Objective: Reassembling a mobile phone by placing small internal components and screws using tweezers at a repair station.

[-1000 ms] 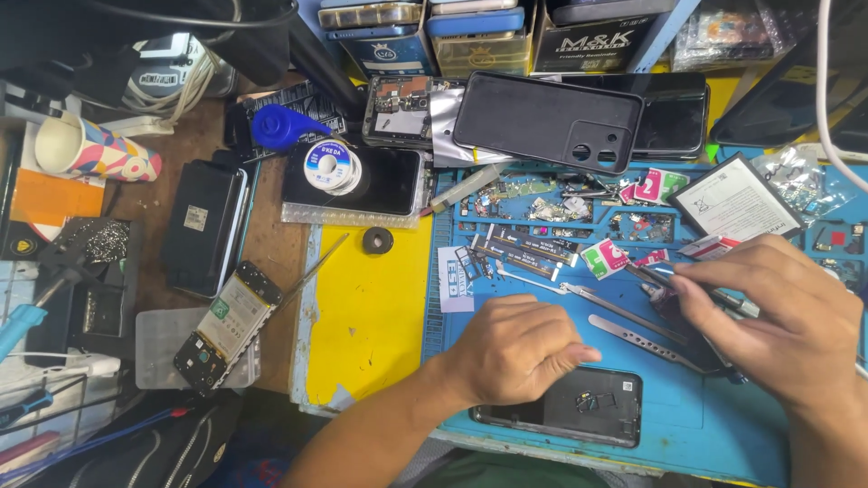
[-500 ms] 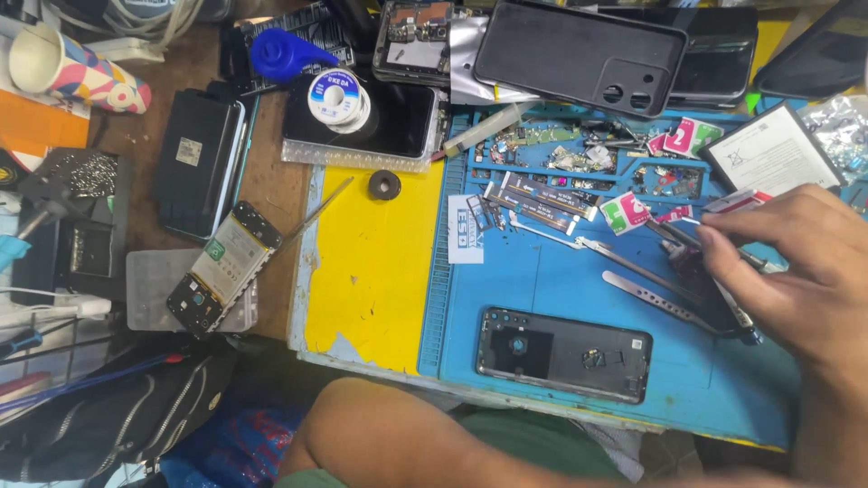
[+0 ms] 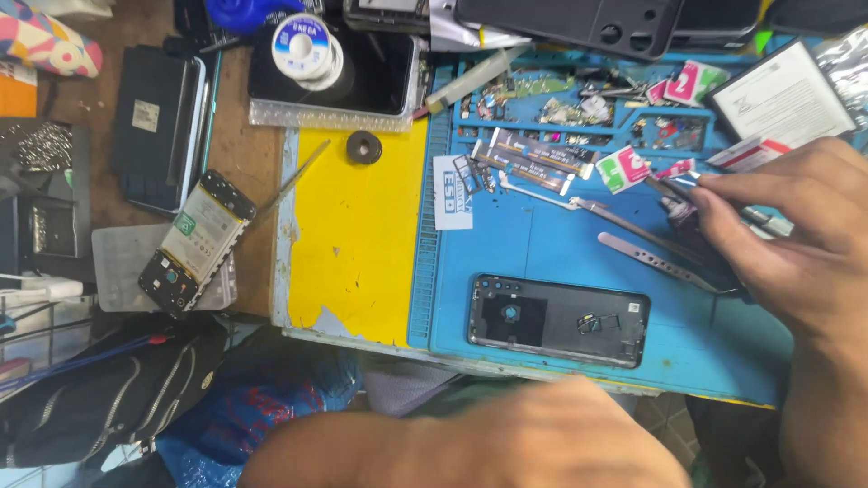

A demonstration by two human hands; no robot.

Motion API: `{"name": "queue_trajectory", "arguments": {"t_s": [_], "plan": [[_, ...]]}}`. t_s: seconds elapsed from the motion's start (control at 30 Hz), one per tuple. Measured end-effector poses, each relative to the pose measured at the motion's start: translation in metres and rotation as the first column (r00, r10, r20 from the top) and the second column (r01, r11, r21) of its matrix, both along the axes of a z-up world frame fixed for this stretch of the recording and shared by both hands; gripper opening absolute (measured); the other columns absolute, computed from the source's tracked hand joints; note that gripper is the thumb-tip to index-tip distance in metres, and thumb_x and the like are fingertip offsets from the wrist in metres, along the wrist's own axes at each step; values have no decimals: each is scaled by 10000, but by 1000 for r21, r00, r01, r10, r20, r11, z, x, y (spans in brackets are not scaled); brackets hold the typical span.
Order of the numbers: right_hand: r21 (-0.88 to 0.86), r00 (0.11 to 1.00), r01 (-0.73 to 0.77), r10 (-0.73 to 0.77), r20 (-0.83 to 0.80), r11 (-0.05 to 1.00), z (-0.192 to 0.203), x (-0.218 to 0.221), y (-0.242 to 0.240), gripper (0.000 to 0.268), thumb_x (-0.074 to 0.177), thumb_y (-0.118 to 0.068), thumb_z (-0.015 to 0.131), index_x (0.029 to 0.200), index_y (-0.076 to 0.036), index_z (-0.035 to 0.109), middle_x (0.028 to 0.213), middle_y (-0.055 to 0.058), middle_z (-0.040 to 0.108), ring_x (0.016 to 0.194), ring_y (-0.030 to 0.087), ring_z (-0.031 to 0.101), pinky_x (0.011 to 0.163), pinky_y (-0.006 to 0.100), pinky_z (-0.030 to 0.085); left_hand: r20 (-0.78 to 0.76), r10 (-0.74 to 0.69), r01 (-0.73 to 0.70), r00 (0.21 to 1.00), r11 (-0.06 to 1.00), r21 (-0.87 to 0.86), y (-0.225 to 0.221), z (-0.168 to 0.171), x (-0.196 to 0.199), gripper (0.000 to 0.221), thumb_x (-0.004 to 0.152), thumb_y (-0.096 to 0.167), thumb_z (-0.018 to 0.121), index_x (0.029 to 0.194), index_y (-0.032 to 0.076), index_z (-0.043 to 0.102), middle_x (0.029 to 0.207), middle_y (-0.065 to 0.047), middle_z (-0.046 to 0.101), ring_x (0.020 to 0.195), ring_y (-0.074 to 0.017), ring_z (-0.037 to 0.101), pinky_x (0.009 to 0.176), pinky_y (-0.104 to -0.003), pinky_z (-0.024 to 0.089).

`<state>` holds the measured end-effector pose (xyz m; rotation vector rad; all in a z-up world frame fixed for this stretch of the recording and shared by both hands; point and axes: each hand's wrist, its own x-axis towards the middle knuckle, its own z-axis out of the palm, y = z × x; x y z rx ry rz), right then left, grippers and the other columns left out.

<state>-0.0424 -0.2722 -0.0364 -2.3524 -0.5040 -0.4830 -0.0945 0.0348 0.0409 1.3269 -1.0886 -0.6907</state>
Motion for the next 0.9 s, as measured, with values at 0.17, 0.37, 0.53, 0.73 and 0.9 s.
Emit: {"name": "queue_trajectory", "arguments": {"t_s": [0.17, 0.37, 0.53, 0.73, 0.9], "plan": [[-28, 994, -44, 42, -98, 999, 21, -27, 39, 150, 977, 35, 857, 1090, 69, 765, 985, 182, 717, 834, 300, 617, 859, 432, 455, 602, 355, -496, 715, 865, 79, 30, -42, 25, 314, 979, 312, 756, 1192, 94, 680, 1221, -91, 659, 1125, -302, 646, 950, -474, 485], [-17, 991, -50, 48, -125, 999, 6, -46, 91, 91, 912, -39, 831, 931, 4, 753, 820, 92, 674, 719, 232, 590, 747, 354, 414, 704, 172, -505, 689, 811, 296, 51, -75, 39, 459, 877, 378, 844, 1189, 103, 651, 1415, -122, 572, 1304, -358, 539, 1019, -534, 421], [-106, 981, -33, 11, -194, 994, -11, -53, 100, 91, 950, -100, 825, 979, -44, 759, 861, 69, 675, 753, 260, 521, 731, 395, 346, 696, 169, -486, 698, 826, 287, 54, -82, 45, 400, 937, 370, 811, 1182, 97, 652, 1405, -136, 582, 1297, -355, 552, 1027, -539, 426], [-172, 966, -47, 1, -258, 984, -9, -50, 108, 117, 974, -115, 856, 993, -36, 772, 868, 72, 665, 818, 289, 518, 772, 403, 362, 701, 228, -491, 676, 848, 198, 55, -88, 51, 428, 943, 443, 817, 1104, 74, 672, 1358, -150, 623, 1213, -359, 607, 957, -516, 437], [-163, 957, -15, -33, -288, 986, -6, -50, 114, 103, 1000, -96, 857, 982, -26, 784, 870, 82, 668, 831, 301, 503, 795, 404, 369, 709, 243, -500, 663, 847, 178, 56, -88, 54, 471, 913, 441, 895, 1053, 78, 630, 1341, -138, 638, 1181, -348, 637, 932, -500, 438]]}}
